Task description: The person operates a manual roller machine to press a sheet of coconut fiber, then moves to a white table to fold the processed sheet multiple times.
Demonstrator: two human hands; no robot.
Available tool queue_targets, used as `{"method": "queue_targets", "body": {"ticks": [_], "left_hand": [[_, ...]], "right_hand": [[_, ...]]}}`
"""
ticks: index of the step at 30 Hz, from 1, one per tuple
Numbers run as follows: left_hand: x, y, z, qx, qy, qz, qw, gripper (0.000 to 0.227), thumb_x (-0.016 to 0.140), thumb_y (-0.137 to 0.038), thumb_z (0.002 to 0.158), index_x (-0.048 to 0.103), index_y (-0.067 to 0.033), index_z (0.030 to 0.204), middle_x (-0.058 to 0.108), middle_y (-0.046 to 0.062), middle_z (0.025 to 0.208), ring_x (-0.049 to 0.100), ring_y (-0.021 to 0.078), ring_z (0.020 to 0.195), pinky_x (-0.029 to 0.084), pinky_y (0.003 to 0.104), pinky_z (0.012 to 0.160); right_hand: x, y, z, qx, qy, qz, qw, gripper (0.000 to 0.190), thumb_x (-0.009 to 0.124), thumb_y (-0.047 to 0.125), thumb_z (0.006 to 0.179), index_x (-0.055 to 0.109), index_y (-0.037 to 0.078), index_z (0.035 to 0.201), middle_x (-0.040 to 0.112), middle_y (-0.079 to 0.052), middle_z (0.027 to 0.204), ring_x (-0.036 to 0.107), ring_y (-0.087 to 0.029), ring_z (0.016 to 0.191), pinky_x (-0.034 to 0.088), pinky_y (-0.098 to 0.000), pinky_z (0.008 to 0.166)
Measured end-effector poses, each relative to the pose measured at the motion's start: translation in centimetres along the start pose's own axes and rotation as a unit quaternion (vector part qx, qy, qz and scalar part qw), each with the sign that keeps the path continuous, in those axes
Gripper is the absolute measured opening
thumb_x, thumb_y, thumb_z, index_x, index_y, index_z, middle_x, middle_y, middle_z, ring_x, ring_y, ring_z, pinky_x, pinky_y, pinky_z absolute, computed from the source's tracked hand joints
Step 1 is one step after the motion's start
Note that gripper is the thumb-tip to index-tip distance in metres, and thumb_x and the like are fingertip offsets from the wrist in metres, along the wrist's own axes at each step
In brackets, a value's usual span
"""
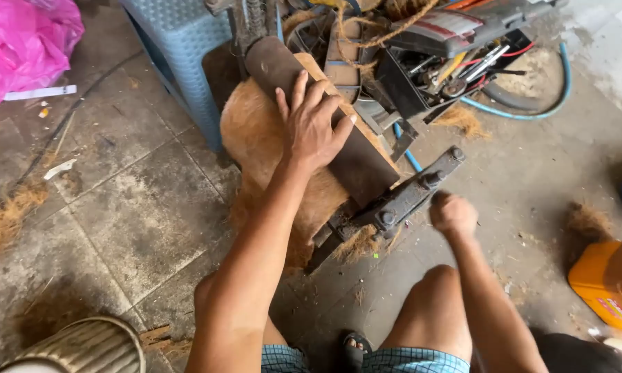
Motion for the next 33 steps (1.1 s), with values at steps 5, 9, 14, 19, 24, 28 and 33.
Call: {"method": "queue_targets", "body": {"ticks": [5, 9, 14, 19, 24, 28, 33], "left_hand": [[0.4, 0.2, -0.1, 0.007, -0.012, 0.002, 1.0, 0.034, 0.069, -0.045, 0.083, 0.071, -0.0178, 0.102, 0.06, 0.007, 0.127, 0.034, 0.036, 0.141, 0.013, 0.076, 0.11], [0.7, -0.4, -0.3, 0.014, 0.011, -0.007, 1.0, 0.033, 0.067, -0.047, 0.087, 0.072, -0.0177, 0.103, 0.062, 0.008, 0.126, 0.035, 0.036, 0.141, 0.012, 0.074, 0.111], [-1.0, 1.4, -1.0, 0.01, 0.073, -0.06, 0.995, 0.046, 0.063, -0.047, 0.092, 0.061, -0.0223, 0.13, 0.045, 0.007, 0.148, 0.024, 0.0387, 0.147, 0.019, 0.077, 0.11], [-2.2, 2.6, -2.2, 0.015, -0.067, -0.035, 0.997, 0.053, 0.075, -0.036, 0.087, 0.061, -0.0168, 0.133, 0.046, 0.016, 0.149, 0.037, 0.0496, 0.138, 0.035, 0.069, 0.108], [-1.2, -2.4, -3.7, -0.051, -0.02, -0.039, 0.998, 0.042, 0.053, -0.042, 0.09, 0.063, -0.0176, 0.122, 0.043, 0.01, 0.153, 0.025, 0.0457, 0.149, 0.023, 0.075, 0.113], [-1.3, -1.1, -3.9, -0.062, -0.024, -0.053, 0.996, 0.047, 0.055, -0.04, 0.093, 0.058, -0.0221, 0.136, 0.029, 0.004, 0.162, 0.017, 0.0463, 0.153, 0.021, 0.071, 0.118], [-1.9, 1.2, -1.4, -0.091, -0.032, -0.021, 0.995, 0.038, 0.048, -0.033, 0.093, 0.067, -0.0199, 0.124, 0.041, 0.006, 0.153, 0.025, 0.0413, 0.149, 0.023, 0.073, 0.116]], "right_hand": [[-12.1, -0.6, -9.0, 0.001, -0.059, 0.033, 0.998, 0.034, 0.05, 0.04, 0.087, 0.07, 0.02, 0.105, 0.074, -0.016, 0.074, 0.074, -0.041, 0.078, 0.059, -0.0526, 0.071], [-13.2, 0.7, -14.6, 0.008, -0.072, 0.072, 0.995, 0.03, 0.051, 0.038, 0.085, 0.068, 0.023, 0.105, 0.071, -0.013, 0.069, 0.073, -0.04, 0.073, 0.06, -0.0514, 0.069], [-8.2, -1.7, -5.2, 0.021, -0.117, 0.033, 0.992, 0.03, 0.054, 0.038, 0.087, 0.072, 0.014, 0.09, 0.071, -0.014, 0.068, 0.074, -0.038, 0.072, 0.058, -0.0489, 0.063], [18.2, 5.5, -4.2, -0.182, -0.202, 0.015, 0.962, 0.028, 0.055, 0.023, 0.083, 0.066, -0.001, 0.094, 0.059, -0.023, 0.068, 0.065, -0.044, 0.068, 0.051, -0.0502, 0.06], [6.4, 18.8, -21.5, -0.072, 0.306, 0.346, 0.884, 0.03, 0.046, 0.02, 0.089, 0.036, 0.012, 0.061, 0.053, -0.005, 0.056, 0.04, -0.016, 0.052, 0.033, -0.0392, 0.052], [1.3, 17.6, -24.5, -0.073, 0.352, 0.344, 0.867, 0.005, 0.056, 0.014, 0.078, 0.052, 0.014, 0.075, 0.058, -0.002, 0.068, 0.046, -0.018, 0.063, 0.034, -0.0362, 0.062], [-7.3, 7.0, -21.1, 0.146, 0.234, 0.28, 0.92, 0.013, 0.074, 0.016, 0.083, 0.082, 0.016, 0.093, 0.083, -0.007, 0.092, 0.075, -0.018, 0.086, 0.049, -0.0242, 0.084]]}}
Point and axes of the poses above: each hand's wrist, its own z-axis towards the middle knuckle, its own x-axis out of the palm, y = z × x, the point moved 8 cm from there along z, towards the middle knuckle
